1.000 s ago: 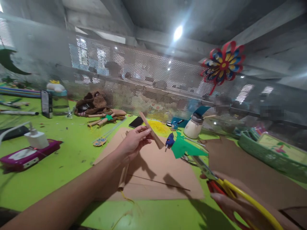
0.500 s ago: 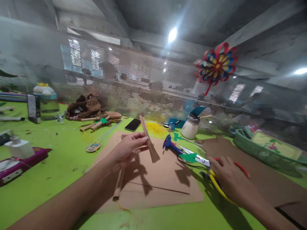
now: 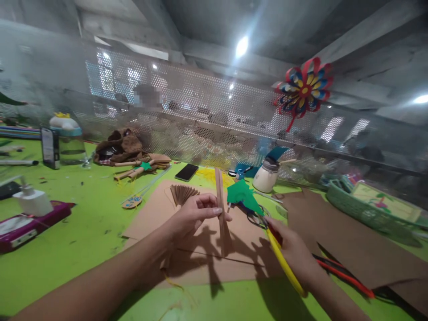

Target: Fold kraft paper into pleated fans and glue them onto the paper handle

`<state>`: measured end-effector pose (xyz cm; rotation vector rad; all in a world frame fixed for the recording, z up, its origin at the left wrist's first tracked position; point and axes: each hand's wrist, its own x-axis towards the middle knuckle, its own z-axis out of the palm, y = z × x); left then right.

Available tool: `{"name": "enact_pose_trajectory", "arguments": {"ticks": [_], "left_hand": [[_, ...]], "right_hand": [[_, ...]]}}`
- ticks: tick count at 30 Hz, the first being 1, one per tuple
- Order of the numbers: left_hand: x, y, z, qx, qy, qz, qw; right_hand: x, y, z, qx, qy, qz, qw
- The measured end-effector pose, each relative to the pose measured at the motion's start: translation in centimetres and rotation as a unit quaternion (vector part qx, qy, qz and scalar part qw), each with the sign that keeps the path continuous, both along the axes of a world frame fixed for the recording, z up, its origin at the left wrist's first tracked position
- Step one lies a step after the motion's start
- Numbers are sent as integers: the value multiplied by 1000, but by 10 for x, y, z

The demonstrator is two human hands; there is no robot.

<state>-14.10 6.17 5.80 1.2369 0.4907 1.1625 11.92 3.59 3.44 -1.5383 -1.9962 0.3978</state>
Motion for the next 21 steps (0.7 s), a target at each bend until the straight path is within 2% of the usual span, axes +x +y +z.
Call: {"name": "enact_pose_trajectory", "arguments": {"ticks": [3, 6, 9, 12, 17, 21], "left_hand": [[-4, -1, 6, 7, -23, 51, 998], [-10, -4, 15, 10, -46, 88, 995], [-13, -4, 19, 12, -53, 78, 995], [-13, -3, 17, 3, -61, 65, 996], [-9, 0, 12, -25, -59, 72, 995], [-12, 4, 14, -34, -80, 111, 990]], "right_hand": [[-12, 0, 1, -26, 67, 37, 997], [-19, -3, 3, -7, 31, 43, 999], [-22, -6, 5, 10, -56, 4, 998], [-24, -8, 4, 38, -94, -18, 995], [-26, -5, 4, 52, -99, -26, 993], [-23, 9, 8, 51, -37, 20, 998]]}}
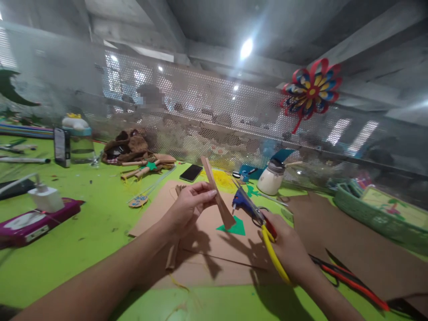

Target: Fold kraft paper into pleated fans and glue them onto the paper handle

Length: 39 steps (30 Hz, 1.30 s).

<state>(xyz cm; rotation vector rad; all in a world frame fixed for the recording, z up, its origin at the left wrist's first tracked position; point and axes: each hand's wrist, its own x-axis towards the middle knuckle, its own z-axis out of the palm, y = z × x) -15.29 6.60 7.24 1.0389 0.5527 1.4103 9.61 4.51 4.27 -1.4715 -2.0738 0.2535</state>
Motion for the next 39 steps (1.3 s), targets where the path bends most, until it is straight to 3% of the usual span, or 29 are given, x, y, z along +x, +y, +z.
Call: {"name": "enact_pose_trajectory", "arguments": {"ticks": [6, 12, 19, 30, 39], "left_hand": [[-12, 7, 4, -20, -30, 52, 998], [-13, 6, 2, -19, -15, 75, 997], [-9, 7, 2, -24, 10, 77, 997], [-6, 4, 3, -4, 15, 69, 997], [-6, 4, 2, -7, 16, 68, 998]], "right_hand": [[-11, 12, -8, -25, 94, 106, 990], [-30, 9, -18, 27, 92, 85, 992], [-23, -1, -15, -1, 3, 92, 996], [-24, -12, -10, 99, -55, 73, 991], [-22, -11, -16, 114, -56, 72, 989]]}}
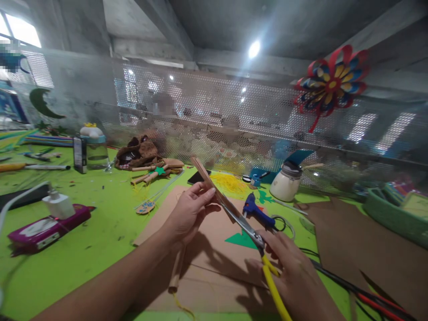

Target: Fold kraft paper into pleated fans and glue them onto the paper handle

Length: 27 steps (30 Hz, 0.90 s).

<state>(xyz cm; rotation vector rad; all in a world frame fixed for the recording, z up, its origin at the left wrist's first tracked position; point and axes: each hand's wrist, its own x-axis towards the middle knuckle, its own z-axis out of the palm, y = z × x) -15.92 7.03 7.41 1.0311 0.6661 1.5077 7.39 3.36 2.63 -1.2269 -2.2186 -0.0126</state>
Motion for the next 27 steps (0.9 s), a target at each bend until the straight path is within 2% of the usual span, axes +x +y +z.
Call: {"name": "enact_pose_trajectory", "arguments": {"ticks": [14, 27], "left_hand": [[-1, 2, -2, 18, -19, -3, 1000], [-3, 3, -2, 26, -8, -12, 1000]], "right_hand": [[3, 3, -8, 104, -35, 2, 994], [6, 5, -11, 132, -36, 22, 990]]}}
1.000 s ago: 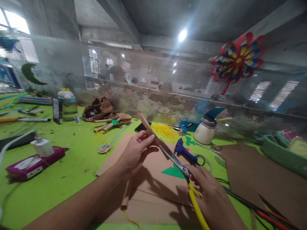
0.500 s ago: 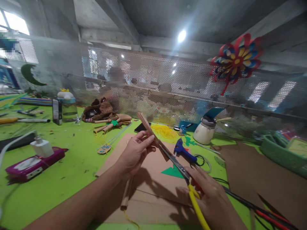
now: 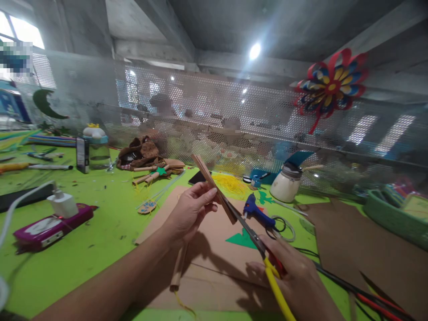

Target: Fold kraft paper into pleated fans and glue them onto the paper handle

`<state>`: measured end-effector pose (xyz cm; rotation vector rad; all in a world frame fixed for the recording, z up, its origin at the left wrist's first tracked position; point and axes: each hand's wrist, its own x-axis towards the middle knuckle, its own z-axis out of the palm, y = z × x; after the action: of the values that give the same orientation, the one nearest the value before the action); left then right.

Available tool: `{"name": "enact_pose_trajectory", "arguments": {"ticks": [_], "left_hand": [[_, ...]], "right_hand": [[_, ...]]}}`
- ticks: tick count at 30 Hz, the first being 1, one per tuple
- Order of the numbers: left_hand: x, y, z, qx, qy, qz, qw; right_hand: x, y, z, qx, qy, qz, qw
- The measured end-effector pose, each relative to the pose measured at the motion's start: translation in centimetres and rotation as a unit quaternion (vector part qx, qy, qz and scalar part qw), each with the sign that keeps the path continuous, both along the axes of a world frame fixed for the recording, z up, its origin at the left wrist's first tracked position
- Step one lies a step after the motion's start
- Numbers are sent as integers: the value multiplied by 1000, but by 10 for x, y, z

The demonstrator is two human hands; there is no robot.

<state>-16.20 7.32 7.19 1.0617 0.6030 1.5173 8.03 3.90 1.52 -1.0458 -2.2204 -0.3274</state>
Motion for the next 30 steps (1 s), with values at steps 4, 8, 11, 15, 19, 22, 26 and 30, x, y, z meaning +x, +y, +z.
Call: {"name": "enact_pose_trajectory", "arguments": {"ticks": [4, 8, 11, 15, 19, 22, 26, 30], "left_hand": [[1, -1, 1, -6, 0, 1, 1000], [5, -4, 2, -20, -5, -2, 1000], [7, -5, 1, -19, -11, -6, 1000], [9, -6, -2, -15, -17, -12, 1000], [9, -6, -4, -12, -13, -13, 1000], [10, -6, -4, -7, -14, -11, 1000], [10, -5, -4, 0, -17, -7, 1000], [11, -6, -3, -1, -16, -8, 1000]], "right_hand": [[0, 1, 0, -15, 10, -12, 1000], [-1, 2, 1, -22, 13, 8, 1000], [-2, 2, 3, -22, 19, -1, 1000], [-4, 2, 3, -15, 27, 0, 1000], [-2, 2, 2, -11, 20, 4, 1000], [-1, 2, 0, -1, 18, 12, 1000], [-1, 1, 1, 13, 23, 23, 999], [-5, 0, 4, 16, 35, 40, 998]]}}
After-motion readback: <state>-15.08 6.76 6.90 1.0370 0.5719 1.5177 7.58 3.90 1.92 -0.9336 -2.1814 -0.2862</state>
